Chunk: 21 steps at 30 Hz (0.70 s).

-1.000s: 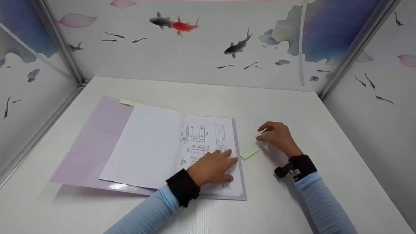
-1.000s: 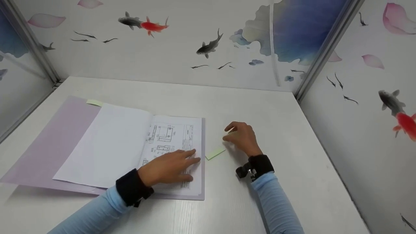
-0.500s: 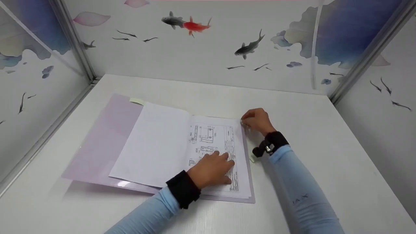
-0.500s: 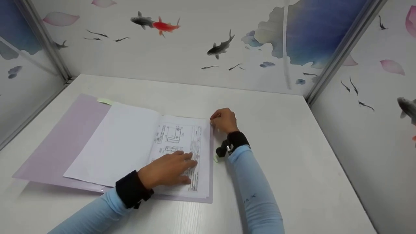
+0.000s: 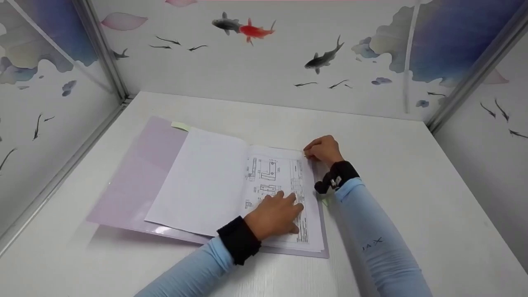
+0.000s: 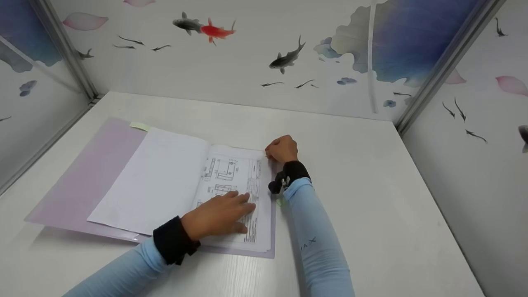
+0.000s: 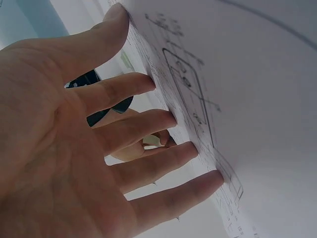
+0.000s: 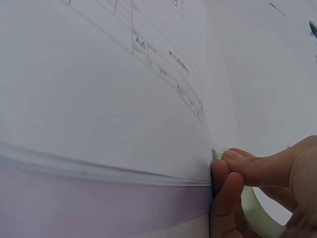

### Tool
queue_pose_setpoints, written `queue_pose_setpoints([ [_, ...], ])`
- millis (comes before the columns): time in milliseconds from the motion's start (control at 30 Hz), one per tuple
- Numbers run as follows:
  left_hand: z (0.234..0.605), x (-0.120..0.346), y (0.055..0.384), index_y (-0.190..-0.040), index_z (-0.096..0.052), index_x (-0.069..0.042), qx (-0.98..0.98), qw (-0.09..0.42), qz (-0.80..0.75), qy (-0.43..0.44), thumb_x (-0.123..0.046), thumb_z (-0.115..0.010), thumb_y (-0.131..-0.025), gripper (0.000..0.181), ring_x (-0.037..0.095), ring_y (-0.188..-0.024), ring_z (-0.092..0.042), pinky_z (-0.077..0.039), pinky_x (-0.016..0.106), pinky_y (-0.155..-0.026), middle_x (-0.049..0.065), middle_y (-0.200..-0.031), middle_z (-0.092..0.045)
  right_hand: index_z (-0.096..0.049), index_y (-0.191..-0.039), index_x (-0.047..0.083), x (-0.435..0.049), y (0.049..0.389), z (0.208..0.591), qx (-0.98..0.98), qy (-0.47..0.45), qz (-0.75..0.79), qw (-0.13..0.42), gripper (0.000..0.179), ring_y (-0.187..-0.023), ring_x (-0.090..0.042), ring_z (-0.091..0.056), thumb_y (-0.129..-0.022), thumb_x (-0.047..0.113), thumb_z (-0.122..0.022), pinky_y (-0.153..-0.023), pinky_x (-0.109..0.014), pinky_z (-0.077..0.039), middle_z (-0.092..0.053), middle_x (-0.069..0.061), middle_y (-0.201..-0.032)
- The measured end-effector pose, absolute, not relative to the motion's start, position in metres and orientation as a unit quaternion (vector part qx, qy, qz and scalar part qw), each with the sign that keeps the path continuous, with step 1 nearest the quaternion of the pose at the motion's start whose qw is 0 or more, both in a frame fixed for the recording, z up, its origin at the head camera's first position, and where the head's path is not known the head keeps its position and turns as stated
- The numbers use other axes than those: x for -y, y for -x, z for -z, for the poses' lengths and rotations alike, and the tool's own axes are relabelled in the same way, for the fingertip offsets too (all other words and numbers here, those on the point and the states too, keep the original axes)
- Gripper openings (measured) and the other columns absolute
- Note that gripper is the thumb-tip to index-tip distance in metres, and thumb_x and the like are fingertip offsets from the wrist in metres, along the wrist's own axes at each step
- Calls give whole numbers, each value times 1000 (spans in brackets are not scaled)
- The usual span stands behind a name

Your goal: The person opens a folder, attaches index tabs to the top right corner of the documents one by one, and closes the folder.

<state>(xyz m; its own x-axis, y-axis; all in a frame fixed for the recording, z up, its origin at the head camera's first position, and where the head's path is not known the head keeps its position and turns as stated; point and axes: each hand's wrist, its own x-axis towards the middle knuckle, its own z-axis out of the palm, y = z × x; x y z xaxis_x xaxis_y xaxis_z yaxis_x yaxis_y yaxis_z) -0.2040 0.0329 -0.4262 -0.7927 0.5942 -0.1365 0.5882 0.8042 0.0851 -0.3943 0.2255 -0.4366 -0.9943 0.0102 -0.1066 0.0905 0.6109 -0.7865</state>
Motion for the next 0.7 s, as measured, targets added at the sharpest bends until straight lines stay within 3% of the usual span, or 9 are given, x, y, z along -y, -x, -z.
queue_pose_setpoints([
  [533,429,-33,206,-136,-64,-19,-947,76,-16,-312,-46,-76,-91,54,27,-116,-58,-55,45,-94,4,-135,-62,-82,-99,1,-219,398,434,-926,-26,375,14,17,-64,-13,-65,-87,11,-77,-59,-23,-52,-78,-8,-81],
  [700,429,-33,206,-139,-63,-20,-947,86,-21,-310,-45,-75,-92,55,27,-119,-58,-55,46,-96,4,-138,-61,-80,-105,4,-220,394,438,-932,-45,360,16,22,-77,-20,-66,-88,19,-79,-65,-27,-51,-77,-11,-95],
])
